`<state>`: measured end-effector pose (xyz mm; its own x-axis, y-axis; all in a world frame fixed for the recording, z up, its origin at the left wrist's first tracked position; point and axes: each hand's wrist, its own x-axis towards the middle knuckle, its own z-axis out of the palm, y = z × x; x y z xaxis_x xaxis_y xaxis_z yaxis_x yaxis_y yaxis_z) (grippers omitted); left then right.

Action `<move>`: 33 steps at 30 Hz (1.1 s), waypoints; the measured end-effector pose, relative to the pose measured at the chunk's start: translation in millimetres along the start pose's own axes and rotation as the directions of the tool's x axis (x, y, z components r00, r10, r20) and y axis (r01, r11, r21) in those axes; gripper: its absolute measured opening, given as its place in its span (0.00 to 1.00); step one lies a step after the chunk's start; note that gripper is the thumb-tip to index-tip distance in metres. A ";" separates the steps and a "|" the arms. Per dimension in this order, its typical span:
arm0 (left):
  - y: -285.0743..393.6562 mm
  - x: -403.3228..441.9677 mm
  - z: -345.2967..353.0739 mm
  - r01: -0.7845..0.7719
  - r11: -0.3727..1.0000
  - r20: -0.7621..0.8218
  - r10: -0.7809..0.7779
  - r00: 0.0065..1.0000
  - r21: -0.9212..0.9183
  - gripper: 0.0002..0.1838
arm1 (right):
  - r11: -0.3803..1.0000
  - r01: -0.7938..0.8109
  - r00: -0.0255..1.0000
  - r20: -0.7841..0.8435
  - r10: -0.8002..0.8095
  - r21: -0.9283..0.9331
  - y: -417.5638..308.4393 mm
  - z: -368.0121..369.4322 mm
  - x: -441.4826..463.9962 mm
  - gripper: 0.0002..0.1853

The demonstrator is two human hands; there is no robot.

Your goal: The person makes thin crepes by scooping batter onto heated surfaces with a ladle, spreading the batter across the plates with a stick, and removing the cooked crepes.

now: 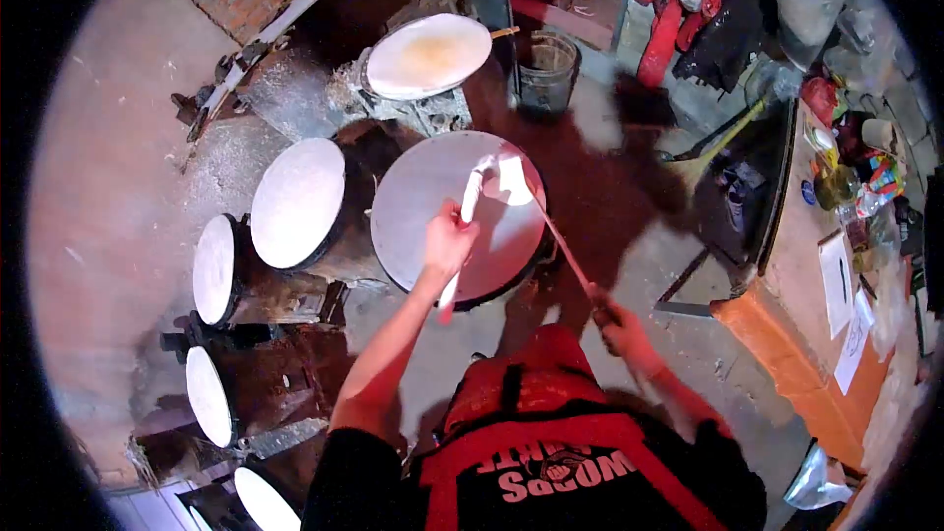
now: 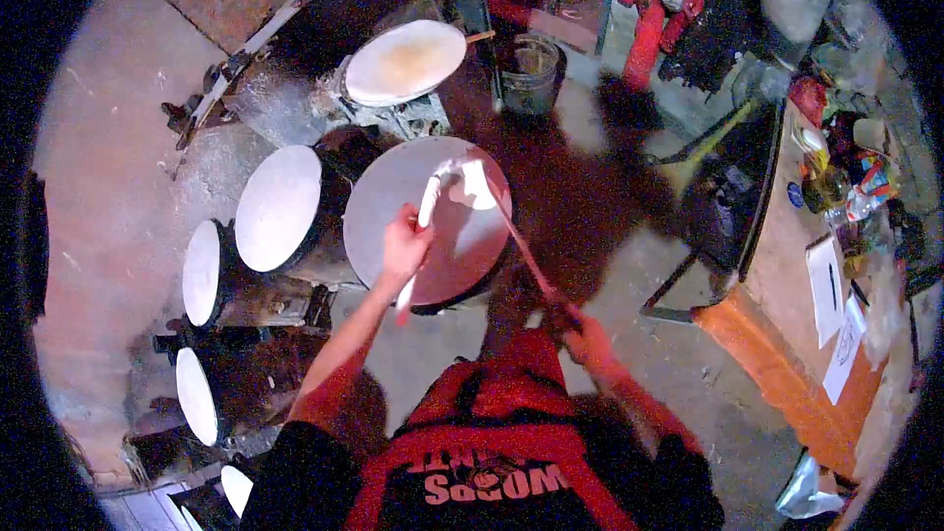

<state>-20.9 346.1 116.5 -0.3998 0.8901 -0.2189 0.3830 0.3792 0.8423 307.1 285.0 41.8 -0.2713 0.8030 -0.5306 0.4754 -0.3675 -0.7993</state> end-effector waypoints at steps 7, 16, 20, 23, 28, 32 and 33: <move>-24.0 53.7 44.1 -0.095 0.988 -0.457 0.140 0.878 0.120 0.14 | 0.824 0.236 0.886 -0.234 -0.399 -0.515 -1.5 73.6 33.6 0.32; 20.6 -8.8 -72.6 -0.277 0.595 -0.349 -0.005 0.937 -0.754 0.13 | 0.690 0.240 0.970 -0.138 -0.201 0.683 -69.7 119.8 124.8 0.20; -67.5 -84.3 -107.7 0.092 0.326 -0.014 -0.306 0.952 -0.941 0.13 | 0.677 0.378 0.895 -0.435 -0.095 0.632 -35.6 161.6 84.0 0.19; -148.9 -131.4 -115.7 0.275 0.028 0.252 -0.323 0.912 -0.961 0.13 | 0.692 0.357 0.907 -0.411 -0.095 0.627 -47.1 208.3 84.8 0.18; -183.2 -190.5 -120.8 0.237 -0.062 0.235 -0.500 0.834 -0.970 0.12 | 0.755 0.309 0.919 -0.387 -0.080 0.578 -125.0 231.5 147.9 0.19; -216.1 -221.2 -133.3 0.172 -0.108 0.202 -0.597 0.776 -0.979 0.08 | 0.808 0.078 0.996 -0.009 -0.090 0.584 -161.0 204.9 133.8 0.17; -235.3 -228.3 -135.7 0.178 -0.197 0.262 -0.600 0.756 -0.964 0.08 | 0.814 0.039 0.998 0.018 -0.061 0.580 -164.6 194.0 117.0 0.17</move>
<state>-132.7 19.4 35.1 -0.3135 0.5120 -0.7997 -0.9495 -0.1604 0.2696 34.7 348.5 56.6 -0.3153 0.8153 -0.4857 -0.1089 -0.5395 -0.8349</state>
